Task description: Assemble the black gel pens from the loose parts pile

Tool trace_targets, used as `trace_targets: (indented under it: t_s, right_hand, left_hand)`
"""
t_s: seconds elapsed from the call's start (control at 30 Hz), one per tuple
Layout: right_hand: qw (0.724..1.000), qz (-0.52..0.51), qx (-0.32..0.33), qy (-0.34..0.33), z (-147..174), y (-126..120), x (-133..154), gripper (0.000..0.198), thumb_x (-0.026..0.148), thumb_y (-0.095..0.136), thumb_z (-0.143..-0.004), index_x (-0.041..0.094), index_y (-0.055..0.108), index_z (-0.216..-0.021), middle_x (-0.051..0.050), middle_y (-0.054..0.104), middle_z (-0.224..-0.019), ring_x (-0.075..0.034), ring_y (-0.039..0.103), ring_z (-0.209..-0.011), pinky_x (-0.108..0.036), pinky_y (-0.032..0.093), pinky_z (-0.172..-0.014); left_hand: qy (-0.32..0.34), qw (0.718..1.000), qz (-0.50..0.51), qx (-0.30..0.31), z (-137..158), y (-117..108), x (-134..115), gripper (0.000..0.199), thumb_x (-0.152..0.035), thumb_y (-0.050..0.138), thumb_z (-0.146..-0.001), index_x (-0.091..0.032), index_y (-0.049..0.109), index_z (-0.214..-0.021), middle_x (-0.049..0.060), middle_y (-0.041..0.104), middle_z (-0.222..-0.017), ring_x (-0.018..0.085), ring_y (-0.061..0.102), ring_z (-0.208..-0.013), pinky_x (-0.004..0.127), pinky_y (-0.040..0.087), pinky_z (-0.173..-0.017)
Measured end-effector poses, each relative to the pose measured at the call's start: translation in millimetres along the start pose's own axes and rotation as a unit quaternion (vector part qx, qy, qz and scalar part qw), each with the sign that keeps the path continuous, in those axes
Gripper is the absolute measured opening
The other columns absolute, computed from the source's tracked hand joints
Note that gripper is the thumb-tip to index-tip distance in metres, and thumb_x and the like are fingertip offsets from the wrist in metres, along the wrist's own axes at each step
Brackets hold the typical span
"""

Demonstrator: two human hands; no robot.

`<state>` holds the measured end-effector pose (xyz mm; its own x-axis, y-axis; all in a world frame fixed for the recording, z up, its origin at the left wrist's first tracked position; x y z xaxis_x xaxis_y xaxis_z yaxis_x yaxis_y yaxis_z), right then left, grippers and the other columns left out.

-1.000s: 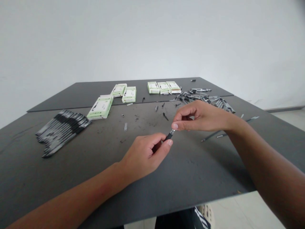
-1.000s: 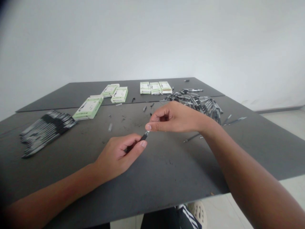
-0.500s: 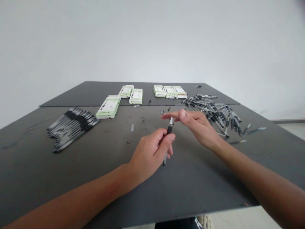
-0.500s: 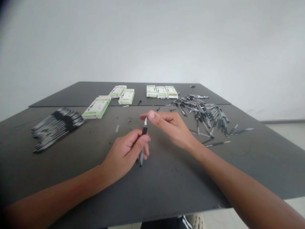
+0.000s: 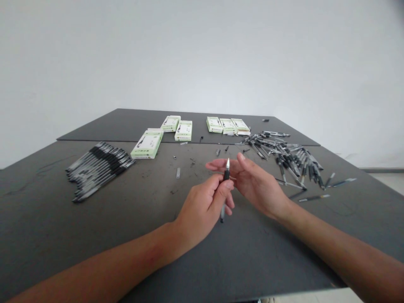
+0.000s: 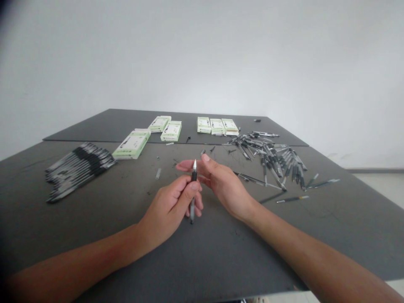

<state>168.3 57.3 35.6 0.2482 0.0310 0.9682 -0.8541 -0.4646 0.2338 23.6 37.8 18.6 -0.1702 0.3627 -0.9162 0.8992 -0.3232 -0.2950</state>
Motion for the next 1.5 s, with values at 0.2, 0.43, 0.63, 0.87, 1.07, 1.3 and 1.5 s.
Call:
trace_targets:
  t_s: [0.2, 0.43, 0.63, 0.87, 1.07, 1.3, 1.5]
  right_hand:
    - [0.997, 0.019, -0.065, -0.033, -1.9, -4.3, -3.1, 0.027, 0.048, 0.082, -0.09, 0.023, 0.081, -0.1, -0.002, 0.076, -0.083, -0.016, 0.063, -0.057, -0.032, 0.055, -0.057]
    - [0.999, -0.029, -0.025, -0.003, -4.5, -4.5, -3.0, 0.058, 0.07, 0.05, -0.102, 0.026, 0.074, -0.131, -0.009, 0.077, -0.12, -0.018, 0.066, -0.07, -0.036, 0.057, -0.067]
    - [0.999, -0.003, 0.05, -0.003, -3.1, -1.2, -1.2, 0.044, 0.053, 0.061, -0.104, 0.02, 0.077, -0.129, -0.001, 0.071, -0.067, -0.019, 0.066, -0.056, -0.034, 0.056, -0.057]
    - [0.999, 0.032, -0.001, -0.018, -3.1, -5.2, 1.1, 0.037, 0.052, 0.072, -0.098, 0.023, 0.081, -0.121, 0.002, 0.069, -0.059, -0.018, 0.066, -0.048, -0.033, 0.054, -0.053]
    - [0.999, 0.026, 0.017, -0.024, -1.8, -2.1, 2.6, 0.039, 0.054, 0.069, -0.1, 0.021, 0.08, -0.118, 0.002, 0.067, -0.059, -0.018, 0.066, -0.048, -0.032, 0.054, -0.051]
    - [0.997, 0.041, 0.061, -0.028, -7.1, -7.4, 0.3, 0.046, 0.053, 0.063, -0.104, 0.022, 0.074, -0.136, 0.003, 0.071, -0.065, -0.015, 0.069, -0.056, -0.03, 0.055, -0.063]
    - [0.996, 0.069, -0.012, -0.049, -6.7, -13.0, 7.4, 0.043, 0.052, 0.075, -0.096, 0.019, 0.082, -0.122, 0.003, 0.072, -0.064, -0.013, 0.068, -0.061, -0.029, 0.055, -0.068]
  left_hand:
    - [0.001, 1.0, -0.011, -0.003, -0.2, -0.6, 0.8, 0.034, -0.036, 0.045, -0.113, -0.021, 0.061, -0.088, -0.002, 0.072, -0.071, 0.011, 0.068, -0.058, 0.023, 0.051, -0.061]
    - [-0.007, 1.0, -0.003, -0.013, -0.8, -1.4, 2.2, 0.034, -0.04, 0.043, -0.114, -0.021, 0.059, -0.09, -0.001, 0.073, -0.073, 0.012, 0.071, -0.06, 0.023, 0.051, -0.057]
    - [-0.012, 1.0, -0.009, -0.012, -1.1, -1.3, 4.5, 0.035, -0.041, 0.043, -0.114, -0.02, 0.059, -0.091, -0.001, 0.072, -0.073, 0.011, 0.069, -0.057, 0.022, 0.051, -0.056]
    - [-0.024, 1.0, 0.004, 0.003, -0.3, -1.7, 4.0, 0.035, -0.043, 0.043, -0.114, -0.02, 0.061, -0.094, 0.0, 0.074, -0.077, 0.011, 0.067, -0.056, 0.021, 0.051, -0.053]
    - [-0.021, 1.0, -0.003, 0.006, -2.0, -2.7, 1.6, 0.035, -0.042, 0.044, -0.113, -0.02, 0.061, -0.092, -0.001, 0.074, -0.075, 0.009, 0.062, -0.05, 0.021, 0.051, -0.05]
    - [-0.03, 0.999, 0.013, -0.017, -1.1, -2.4, 6.2, 0.036, -0.048, 0.042, -0.114, -0.02, 0.059, -0.098, -0.001, 0.073, -0.077, 0.01, 0.064, -0.052, 0.02, 0.052, -0.049]
    - [-0.026, 0.999, 0.017, -0.009, -3.2, -2.9, 4.7, 0.033, -0.045, 0.044, -0.114, -0.02, 0.06, -0.1, -0.001, 0.073, -0.077, 0.01, 0.066, -0.055, 0.019, 0.051, -0.049]
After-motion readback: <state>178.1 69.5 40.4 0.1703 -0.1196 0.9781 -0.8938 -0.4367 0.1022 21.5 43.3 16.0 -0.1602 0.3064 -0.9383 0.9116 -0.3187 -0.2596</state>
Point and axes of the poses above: each hand's wrist, its own z-axis away from the middle knuckle, its own y-axis out of the palm, x = y × z, the point moved 3 cm from there along -z, towards the middle knuckle
